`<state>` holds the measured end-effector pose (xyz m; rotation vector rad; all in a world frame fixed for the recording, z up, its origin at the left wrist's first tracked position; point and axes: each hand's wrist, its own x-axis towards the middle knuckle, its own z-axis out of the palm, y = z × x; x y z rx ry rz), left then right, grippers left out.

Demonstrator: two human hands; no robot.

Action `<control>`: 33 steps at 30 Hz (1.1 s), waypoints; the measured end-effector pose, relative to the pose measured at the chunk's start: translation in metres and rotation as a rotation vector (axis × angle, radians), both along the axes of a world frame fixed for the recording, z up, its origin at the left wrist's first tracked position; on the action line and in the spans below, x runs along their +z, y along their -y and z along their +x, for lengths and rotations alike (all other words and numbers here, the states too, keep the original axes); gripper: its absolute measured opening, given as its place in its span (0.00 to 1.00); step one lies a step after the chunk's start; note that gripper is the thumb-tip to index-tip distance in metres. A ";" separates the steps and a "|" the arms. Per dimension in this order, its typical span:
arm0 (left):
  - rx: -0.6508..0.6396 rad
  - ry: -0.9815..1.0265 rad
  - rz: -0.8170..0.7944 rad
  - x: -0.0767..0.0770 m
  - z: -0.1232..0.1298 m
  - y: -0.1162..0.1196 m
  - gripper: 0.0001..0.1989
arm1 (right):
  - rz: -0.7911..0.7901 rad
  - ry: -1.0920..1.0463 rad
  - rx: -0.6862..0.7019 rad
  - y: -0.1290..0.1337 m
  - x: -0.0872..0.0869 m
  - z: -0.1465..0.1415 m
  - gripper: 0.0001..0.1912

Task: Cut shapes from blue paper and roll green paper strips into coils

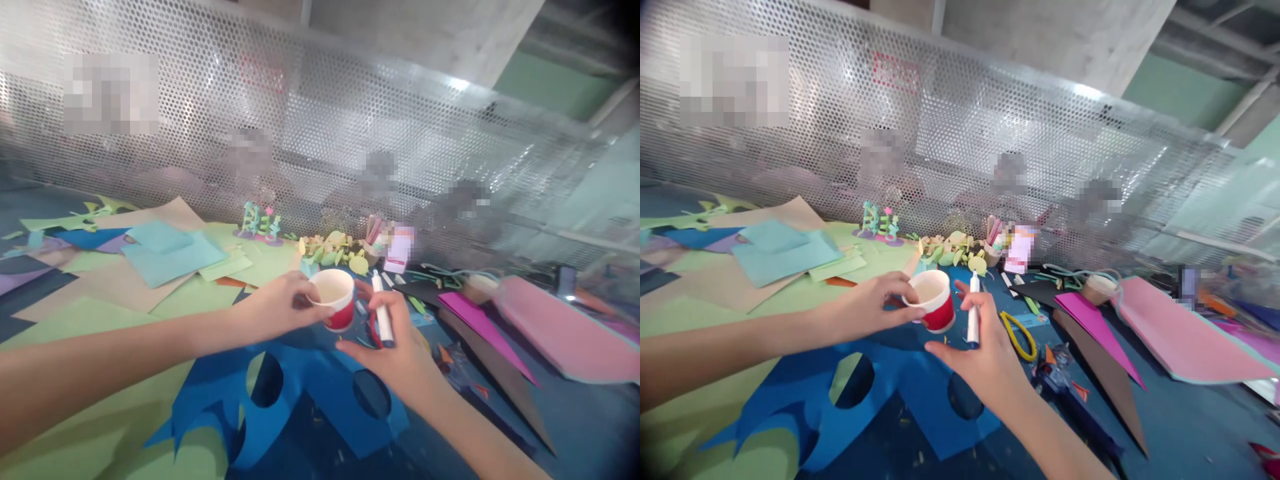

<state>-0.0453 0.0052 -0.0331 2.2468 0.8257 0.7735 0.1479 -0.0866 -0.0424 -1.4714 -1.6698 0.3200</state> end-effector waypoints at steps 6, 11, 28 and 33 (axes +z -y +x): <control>-0.086 -0.011 -0.101 0.004 0.018 0.009 0.32 | 0.062 0.099 -0.182 -0.033 0.011 0.030 0.26; -0.152 -0.354 -0.095 0.001 0.002 0.015 0.43 | 0.076 -0.060 -0.504 -0.083 0.003 0.112 0.36; -0.100 -0.438 -0.159 -0.024 -0.021 0.011 0.46 | 0.044 -0.112 -0.528 -0.125 -0.039 0.148 0.33; -0.170 -0.527 -0.102 -0.010 -0.029 0.004 0.40 | 0.053 -0.086 -0.523 -0.120 -0.040 0.146 0.34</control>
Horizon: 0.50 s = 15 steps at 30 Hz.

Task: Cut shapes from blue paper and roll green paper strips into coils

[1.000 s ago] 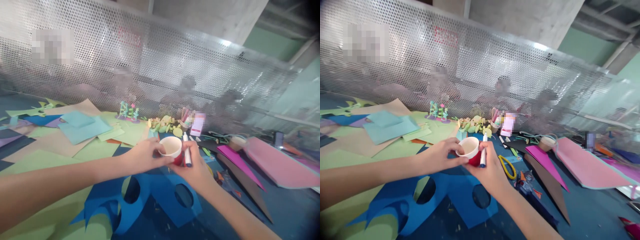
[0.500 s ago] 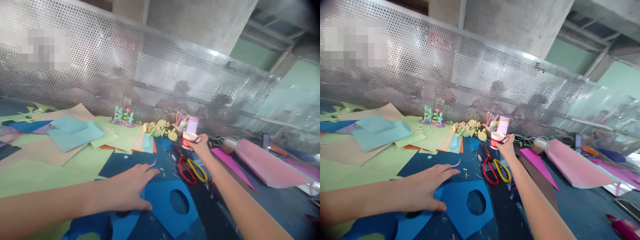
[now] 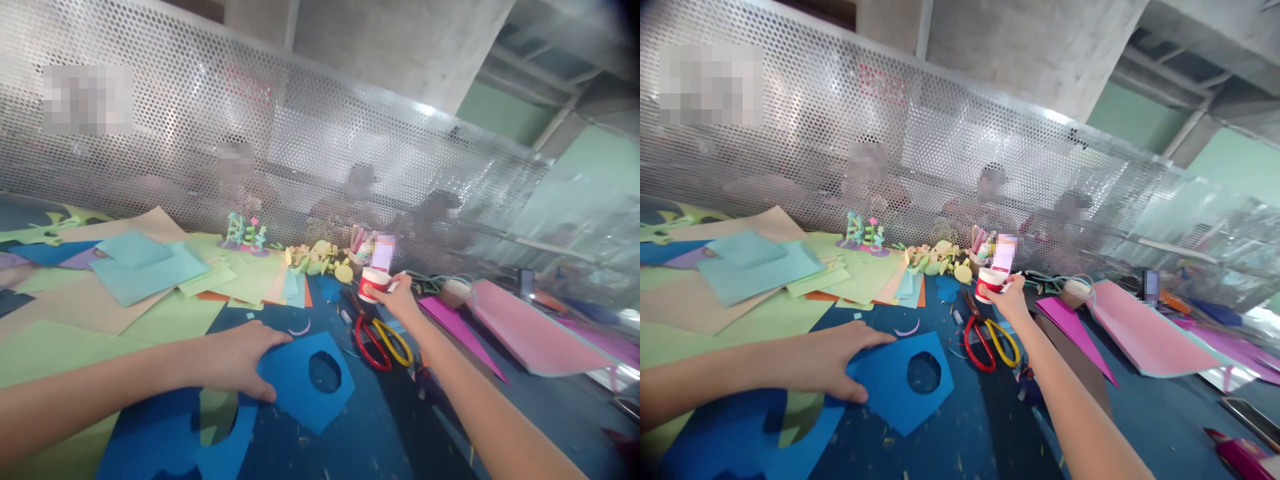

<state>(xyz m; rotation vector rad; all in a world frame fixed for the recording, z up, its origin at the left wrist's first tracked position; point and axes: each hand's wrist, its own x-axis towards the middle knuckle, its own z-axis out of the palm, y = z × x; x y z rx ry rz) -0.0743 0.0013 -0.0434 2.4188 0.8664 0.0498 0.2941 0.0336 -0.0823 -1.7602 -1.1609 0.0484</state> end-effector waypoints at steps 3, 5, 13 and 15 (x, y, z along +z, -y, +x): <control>-0.058 -0.052 0.031 0.009 -0.002 -0.002 0.39 | 0.041 0.033 -0.003 0.008 0.012 -0.005 0.35; -0.065 -0.045 0.048 0.012 -0.002 -0.005 0.35 | 0.124 0.069 -0.005 0.016 0.025 -0.013 0.33; -0.004 0.142 0.189 0.009 0.023 -0.023 0.24 | -0.177 0.350 0.467 0.050 0.030 -0.077 0.10; -0.007 0.184 0.204 0.010 0.028 -0.021 0.21 | -0.225 0.365 0.507 0.049 0.017 -0.084 0.10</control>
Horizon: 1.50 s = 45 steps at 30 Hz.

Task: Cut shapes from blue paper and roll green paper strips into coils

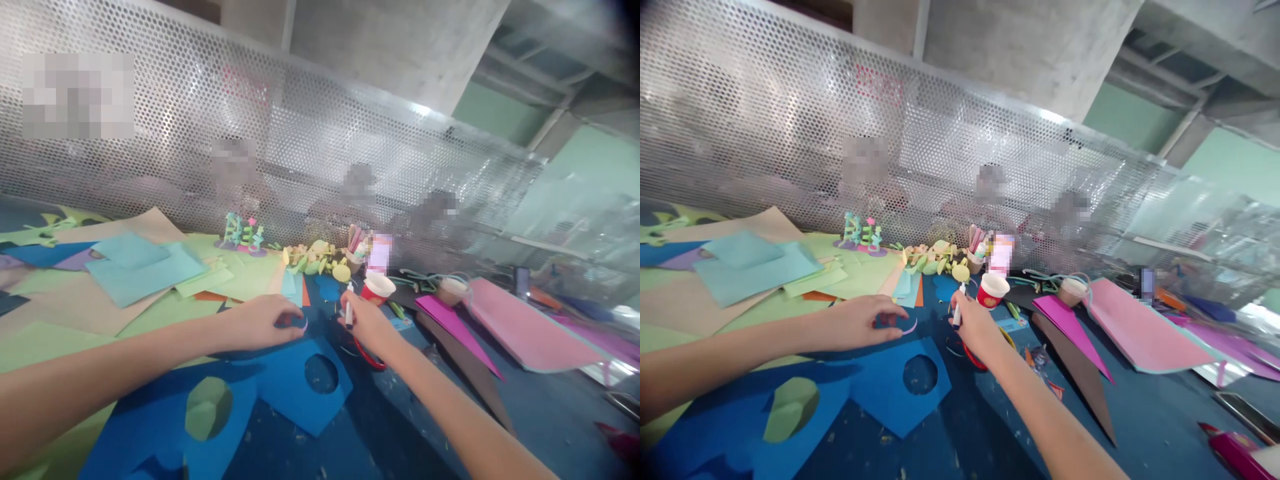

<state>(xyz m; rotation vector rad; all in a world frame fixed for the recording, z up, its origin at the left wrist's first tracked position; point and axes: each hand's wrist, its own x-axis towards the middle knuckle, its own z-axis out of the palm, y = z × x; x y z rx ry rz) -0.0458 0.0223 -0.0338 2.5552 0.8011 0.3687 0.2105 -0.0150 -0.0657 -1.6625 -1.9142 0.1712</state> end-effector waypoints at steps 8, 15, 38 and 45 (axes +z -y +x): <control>0.077 0.278 -0.227 -0.010 0.005 0.008 0.19 | -0.061 -0.216 0.067 0.012 0.009 -0.024 0.12; -0.091 0.609 -0.700 -0.023 0.006 0.003 0.15 | -0.207 -0.786 0.310 0.041 0.022 -0.068 0.18; 0.084 0.869 -1.015 -0.025 -0.003 -0.014 0.12 | -0.041 -0.929 0.207 0.045 0.016 -0.073 0.09; 0.023 0.859 -0.923 -0.020 -0.004 -0.012 0.10 | -0.166 -1.246 0.184 0.045 0.021 -0.079 0.12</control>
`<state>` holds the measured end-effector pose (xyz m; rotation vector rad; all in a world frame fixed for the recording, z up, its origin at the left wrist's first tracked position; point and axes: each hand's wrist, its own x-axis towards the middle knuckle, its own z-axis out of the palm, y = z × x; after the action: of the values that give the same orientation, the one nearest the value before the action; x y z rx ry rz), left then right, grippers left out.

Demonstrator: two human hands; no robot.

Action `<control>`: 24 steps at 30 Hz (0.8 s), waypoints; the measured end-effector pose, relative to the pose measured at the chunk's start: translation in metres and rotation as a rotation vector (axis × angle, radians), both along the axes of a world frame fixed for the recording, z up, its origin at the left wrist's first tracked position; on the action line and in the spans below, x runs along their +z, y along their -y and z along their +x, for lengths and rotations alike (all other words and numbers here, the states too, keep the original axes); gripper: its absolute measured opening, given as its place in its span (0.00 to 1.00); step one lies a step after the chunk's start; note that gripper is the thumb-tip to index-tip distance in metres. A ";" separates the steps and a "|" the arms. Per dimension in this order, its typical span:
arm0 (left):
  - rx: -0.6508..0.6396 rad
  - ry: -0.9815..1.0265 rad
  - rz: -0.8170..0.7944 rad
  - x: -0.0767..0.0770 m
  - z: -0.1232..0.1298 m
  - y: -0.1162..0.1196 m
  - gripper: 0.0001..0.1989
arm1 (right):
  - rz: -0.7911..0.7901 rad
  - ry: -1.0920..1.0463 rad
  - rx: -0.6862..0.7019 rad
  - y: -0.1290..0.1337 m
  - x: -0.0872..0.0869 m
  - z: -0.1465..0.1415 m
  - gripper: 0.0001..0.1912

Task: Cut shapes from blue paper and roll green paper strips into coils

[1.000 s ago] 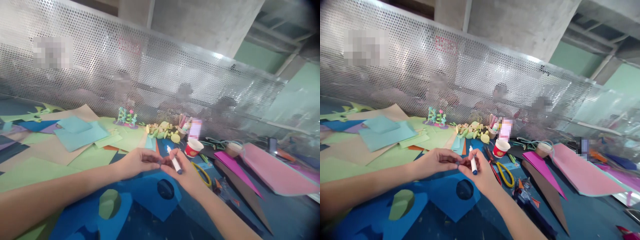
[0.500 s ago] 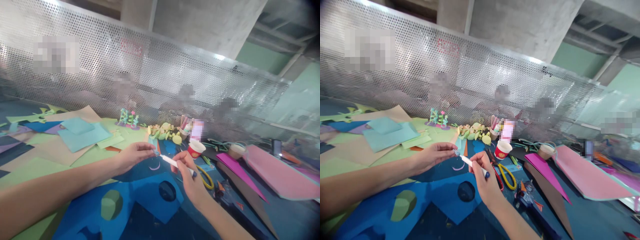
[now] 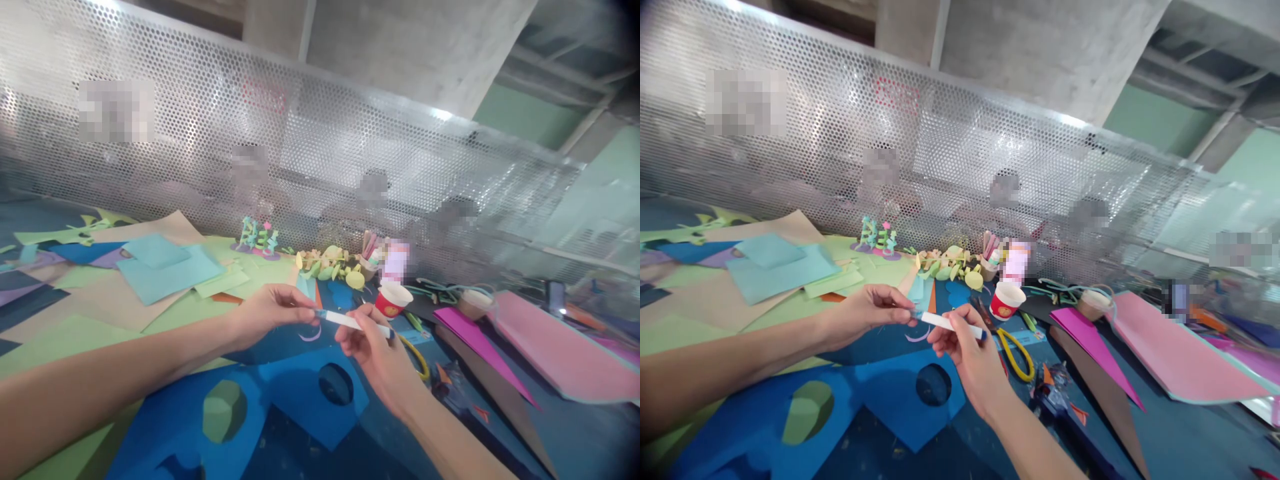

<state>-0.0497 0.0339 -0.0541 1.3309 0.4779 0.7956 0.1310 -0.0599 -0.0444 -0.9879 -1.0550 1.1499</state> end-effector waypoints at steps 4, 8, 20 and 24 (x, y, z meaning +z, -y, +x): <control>0.031 -0.015 0.001 0.003 0.001 0.007 0.10 | -0.008 -0.060 0.009 0.002 -0.002 -0.003 0.12; 0.029 -0.008 0.002 0.004 0.002 0.012 0.09 | -0.022 -0.127 0.034 0.003 -0.004 -0.007 0.11; -0.219 0.027 -0.269 0.032 0.008 0.012 0.23 | -0.024 -0.045 0.198 0.006 0.013 -0.001 0.10; -0.051 0.109 -0.346 0.041 0.024 0.023 0.29 | -0.063 -0.089 0.287 0.014 0.007 -0.014 0.09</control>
<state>-0.0257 0.0111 -0.0131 0.9708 0.4687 0.7027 0.1174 -0.0740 -0.0369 -0.8431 -1.1190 1.4556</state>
